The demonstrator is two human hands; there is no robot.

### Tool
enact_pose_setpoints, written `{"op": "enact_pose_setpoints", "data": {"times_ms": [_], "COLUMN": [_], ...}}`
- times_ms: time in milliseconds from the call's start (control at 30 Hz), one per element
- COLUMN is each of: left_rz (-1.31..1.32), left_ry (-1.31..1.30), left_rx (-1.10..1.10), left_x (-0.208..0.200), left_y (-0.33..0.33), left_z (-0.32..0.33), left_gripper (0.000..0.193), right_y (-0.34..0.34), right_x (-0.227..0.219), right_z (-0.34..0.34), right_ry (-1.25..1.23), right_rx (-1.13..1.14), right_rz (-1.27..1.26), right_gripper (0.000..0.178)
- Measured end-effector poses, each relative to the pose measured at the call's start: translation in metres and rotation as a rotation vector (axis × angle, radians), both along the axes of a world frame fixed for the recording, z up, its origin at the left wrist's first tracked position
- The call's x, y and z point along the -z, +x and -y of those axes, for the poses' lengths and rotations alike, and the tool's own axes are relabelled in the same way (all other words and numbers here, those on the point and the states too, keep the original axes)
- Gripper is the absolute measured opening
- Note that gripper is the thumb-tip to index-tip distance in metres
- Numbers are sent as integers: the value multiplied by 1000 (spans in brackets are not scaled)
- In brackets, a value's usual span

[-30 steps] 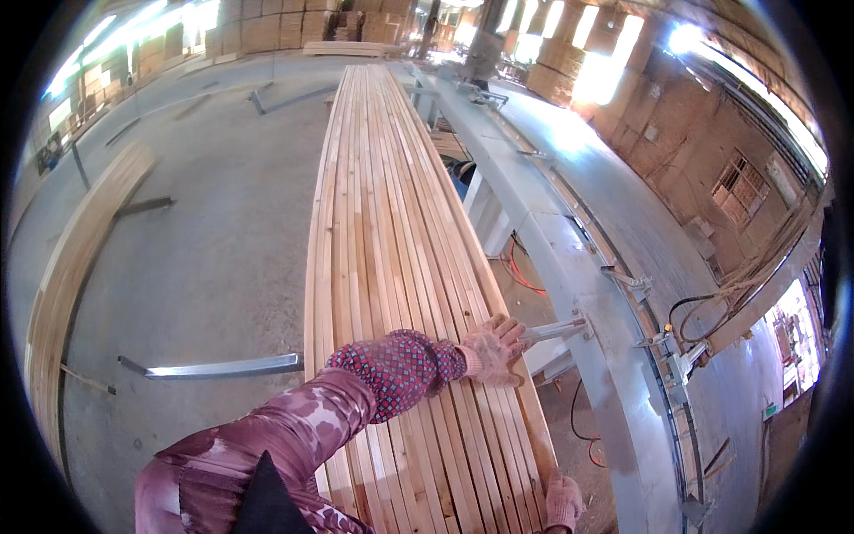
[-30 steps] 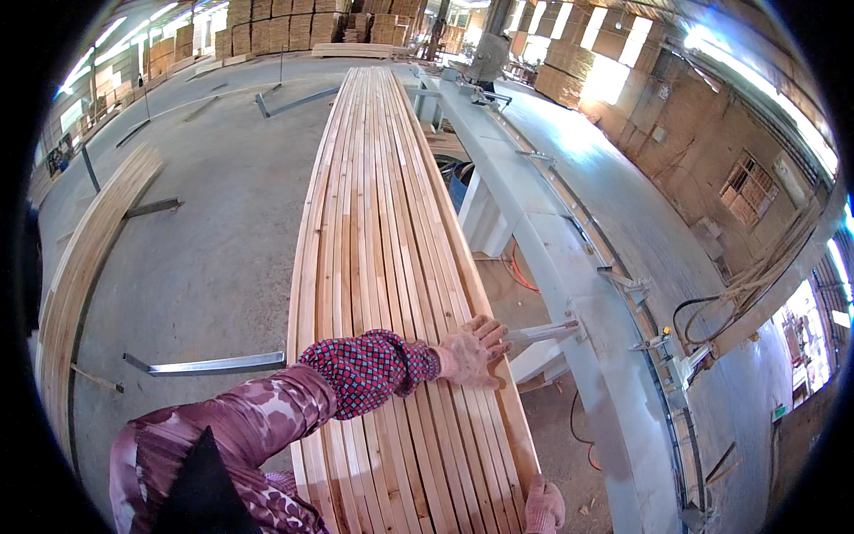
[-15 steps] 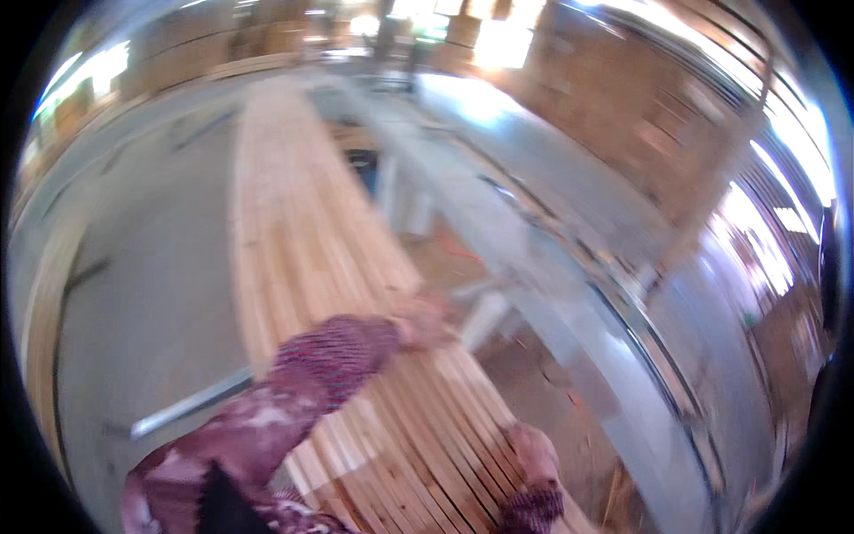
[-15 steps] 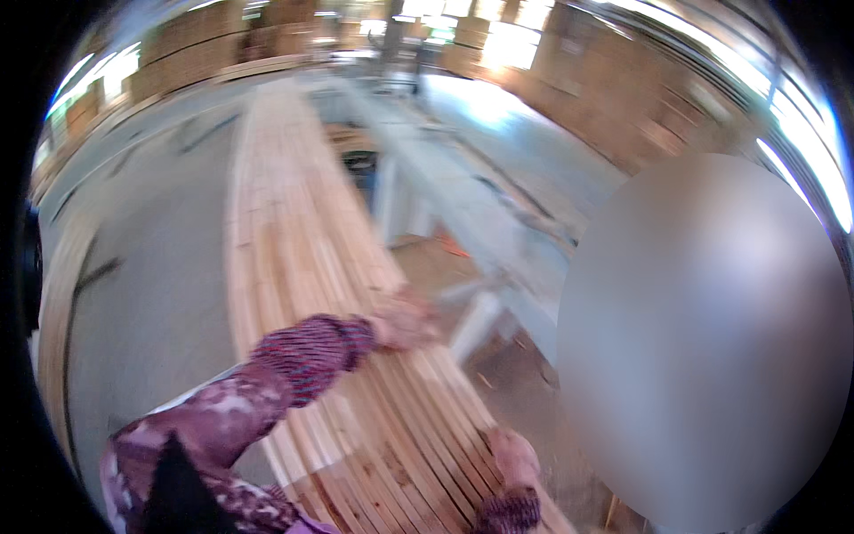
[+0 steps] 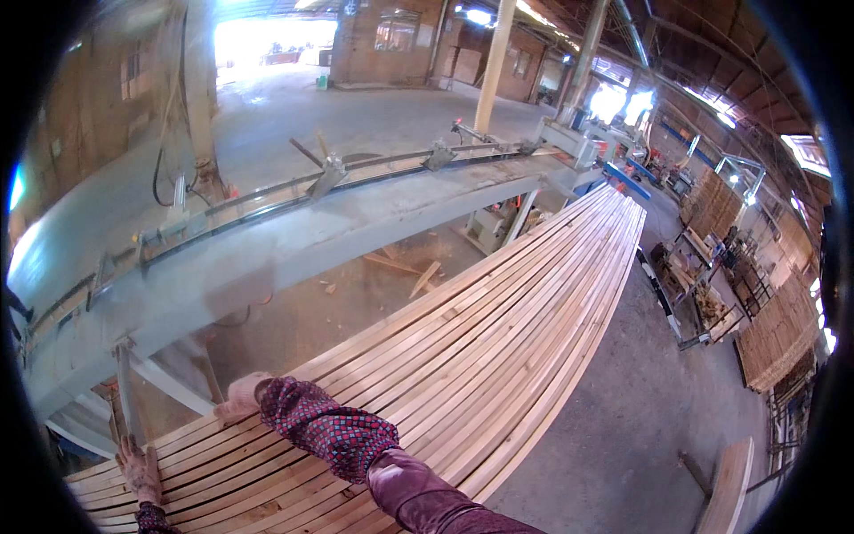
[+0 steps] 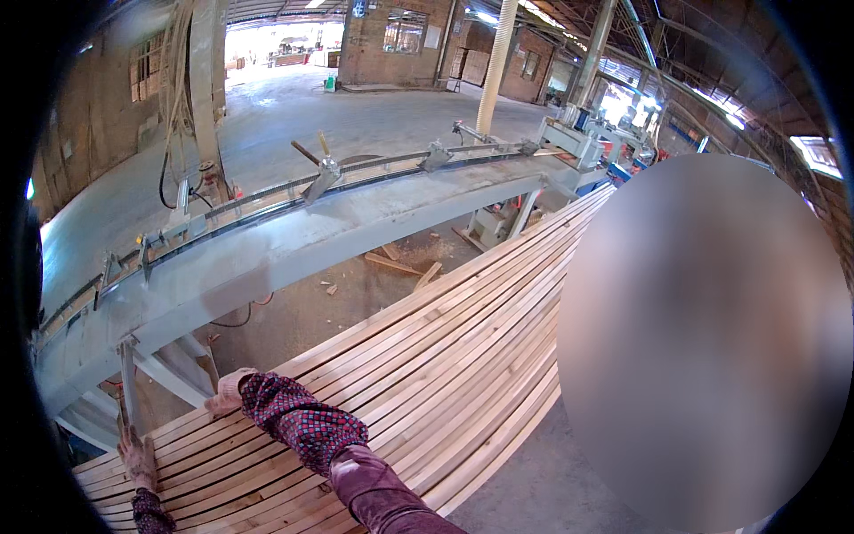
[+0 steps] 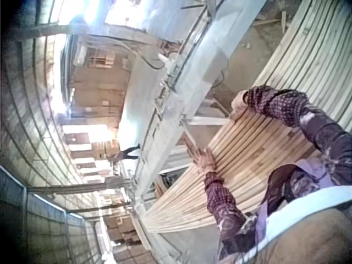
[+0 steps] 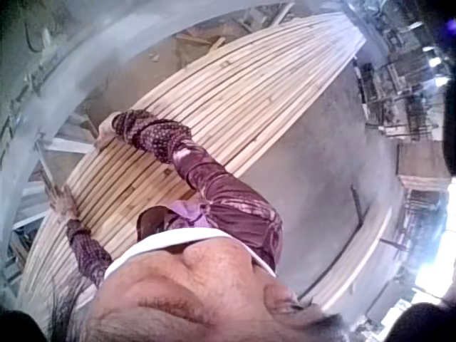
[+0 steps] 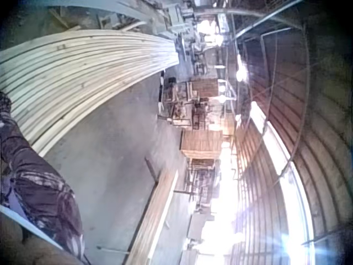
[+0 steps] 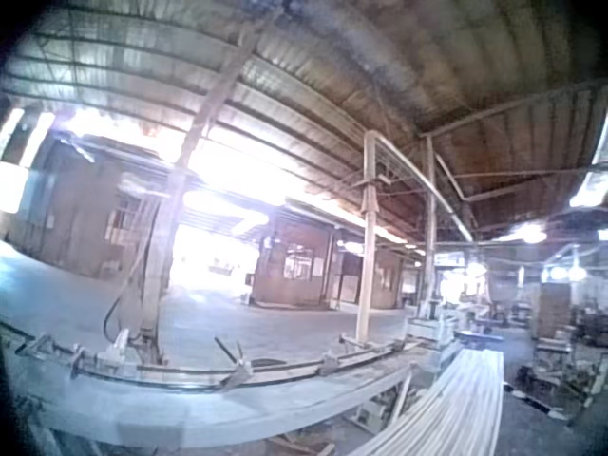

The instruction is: The person picks up long wooden planks from a pile and places them onto a metal rack. They handle the planks one at a time, aligning them with the existing stack on the rack.

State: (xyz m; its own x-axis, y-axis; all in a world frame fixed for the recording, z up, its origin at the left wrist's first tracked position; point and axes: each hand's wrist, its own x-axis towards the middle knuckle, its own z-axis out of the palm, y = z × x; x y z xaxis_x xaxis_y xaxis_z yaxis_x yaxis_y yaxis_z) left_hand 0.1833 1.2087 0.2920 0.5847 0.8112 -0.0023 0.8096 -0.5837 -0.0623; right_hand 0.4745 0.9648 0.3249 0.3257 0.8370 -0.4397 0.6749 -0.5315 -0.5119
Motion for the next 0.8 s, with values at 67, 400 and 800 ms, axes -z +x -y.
{"op": "enact_pose_setpoints", "data": {"times_ms": [67, 400, 800], "left_rz": [22, 95, 12], "left_ry": [-1, 67, -18], "left_rx": [7, 80, 14], "left_x": [-11, 11, -12], "left_y": [11, -11, 11], "left_z": [-2, -26, -24], "left_gripper": [67, 65, 51], "right_y": [11, 11, 18], "right_x": [-6, 0, 22], "right_z": [-6, -19, -38], "right_ry": [18, -2, -124], "right_rx": [-2, -6, 26], "right_rz": [2, 37, 90], "right_gripper": [76, 75, 77]}}
